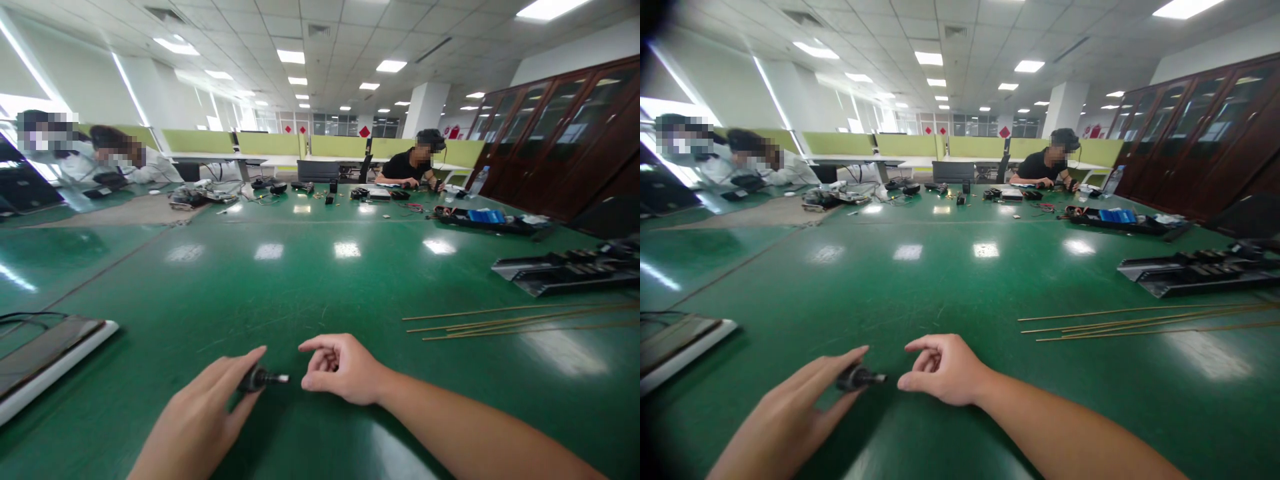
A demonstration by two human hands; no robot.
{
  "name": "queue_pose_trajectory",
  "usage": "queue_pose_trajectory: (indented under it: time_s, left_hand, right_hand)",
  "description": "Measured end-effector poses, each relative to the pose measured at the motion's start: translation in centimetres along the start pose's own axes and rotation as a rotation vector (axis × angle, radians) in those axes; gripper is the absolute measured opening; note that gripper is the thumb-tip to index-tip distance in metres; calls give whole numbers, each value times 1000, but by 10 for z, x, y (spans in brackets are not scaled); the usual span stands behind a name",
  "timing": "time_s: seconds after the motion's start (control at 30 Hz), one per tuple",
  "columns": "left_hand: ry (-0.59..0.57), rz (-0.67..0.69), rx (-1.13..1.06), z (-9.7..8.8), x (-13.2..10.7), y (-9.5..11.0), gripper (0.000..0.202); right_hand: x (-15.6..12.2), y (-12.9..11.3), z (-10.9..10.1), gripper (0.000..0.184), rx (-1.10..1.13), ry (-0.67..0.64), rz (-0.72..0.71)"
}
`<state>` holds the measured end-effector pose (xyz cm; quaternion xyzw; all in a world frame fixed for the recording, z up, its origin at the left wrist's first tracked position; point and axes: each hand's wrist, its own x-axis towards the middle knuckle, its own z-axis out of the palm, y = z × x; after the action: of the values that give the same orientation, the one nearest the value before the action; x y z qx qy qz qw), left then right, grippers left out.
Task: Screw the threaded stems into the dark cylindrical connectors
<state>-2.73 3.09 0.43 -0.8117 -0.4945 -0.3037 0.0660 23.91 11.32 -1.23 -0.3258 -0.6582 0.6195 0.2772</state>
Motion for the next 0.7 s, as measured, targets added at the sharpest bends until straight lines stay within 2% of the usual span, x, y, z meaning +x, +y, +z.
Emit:
queue_pose_trajectory:
  time_s: [0.03,0.1,0.2,0.43,0.6,0.7]
  left_hand:
    - [-64,1,5,10,8,0,47]
    - [-115,21,-8,26,21,1,38]
    - [-79,28,-30,39,29,-2,33]
    - [-91,-10,-117,42,22,0,36]
    - [-91,21,-70,42,25,4,36]
    - [-73,26,-76,43,22,4,39]
  right_hand:
    - [0,0,0,69,-16,8,7]
    - [0,0,-1,70,-20,-2,17]
    - [2,-1,0,60,-10,-28,-8]
    - [7,1,7,53,-48,-2,-6]
    - [8,5,9,32,-111,-6,-45]
    - [8,5,10,25,-163,15,-57]
